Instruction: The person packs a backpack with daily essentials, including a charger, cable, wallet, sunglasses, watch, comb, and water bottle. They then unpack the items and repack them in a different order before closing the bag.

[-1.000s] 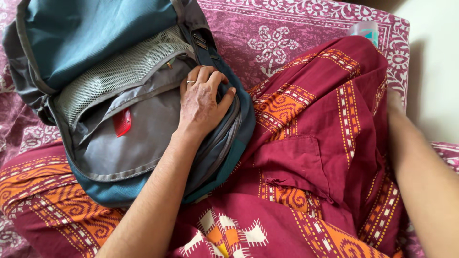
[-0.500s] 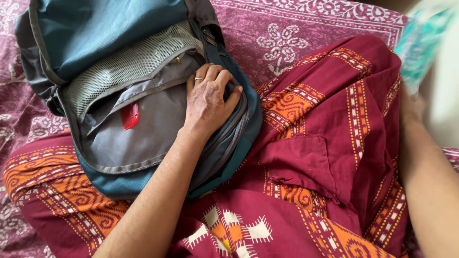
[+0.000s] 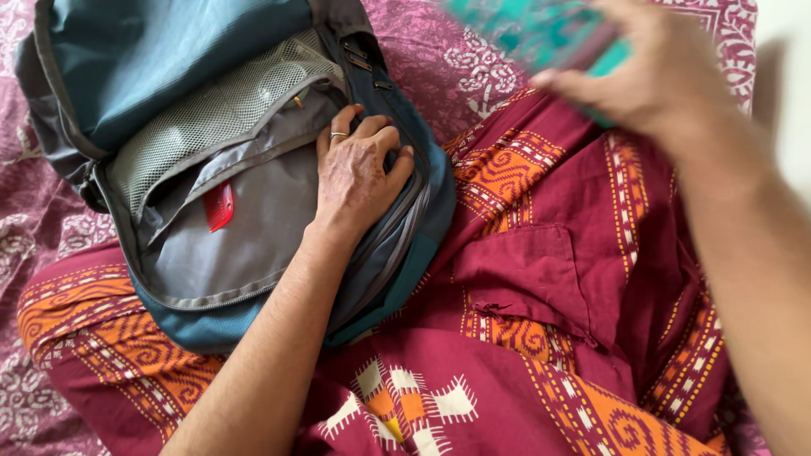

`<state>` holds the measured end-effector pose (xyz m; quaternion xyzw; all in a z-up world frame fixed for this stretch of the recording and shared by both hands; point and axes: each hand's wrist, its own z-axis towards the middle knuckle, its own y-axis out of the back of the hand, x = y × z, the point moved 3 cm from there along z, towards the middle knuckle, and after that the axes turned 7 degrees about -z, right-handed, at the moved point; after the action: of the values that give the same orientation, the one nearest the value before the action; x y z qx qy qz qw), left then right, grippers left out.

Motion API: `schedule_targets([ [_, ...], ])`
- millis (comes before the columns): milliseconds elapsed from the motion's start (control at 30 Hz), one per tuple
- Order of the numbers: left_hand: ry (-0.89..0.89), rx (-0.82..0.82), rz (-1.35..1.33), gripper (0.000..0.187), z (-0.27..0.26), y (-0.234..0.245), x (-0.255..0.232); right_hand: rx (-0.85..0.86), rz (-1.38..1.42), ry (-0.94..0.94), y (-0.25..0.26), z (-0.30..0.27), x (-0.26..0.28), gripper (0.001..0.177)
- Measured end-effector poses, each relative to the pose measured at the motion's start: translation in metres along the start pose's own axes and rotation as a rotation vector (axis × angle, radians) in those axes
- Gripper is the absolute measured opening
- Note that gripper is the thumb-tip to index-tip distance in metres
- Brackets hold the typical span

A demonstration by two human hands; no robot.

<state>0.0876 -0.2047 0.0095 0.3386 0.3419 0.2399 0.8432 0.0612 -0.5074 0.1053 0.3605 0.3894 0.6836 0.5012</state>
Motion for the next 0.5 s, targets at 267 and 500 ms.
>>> schedule_targets([
  [267, 0.044, 0.014, 0.016, 0.02, -0.001, -0.002, 0.001, 0.188, 0.02, -0.124, -0.064, 0.021, 0.054, 0.08],
  [500, 0.035, -0.022, -0.01, 0.018, -0.003, 0.0, 0.001, 0.244, -0.053, -0.133, -0.073, 0.018, 0.065, 0.073],
])
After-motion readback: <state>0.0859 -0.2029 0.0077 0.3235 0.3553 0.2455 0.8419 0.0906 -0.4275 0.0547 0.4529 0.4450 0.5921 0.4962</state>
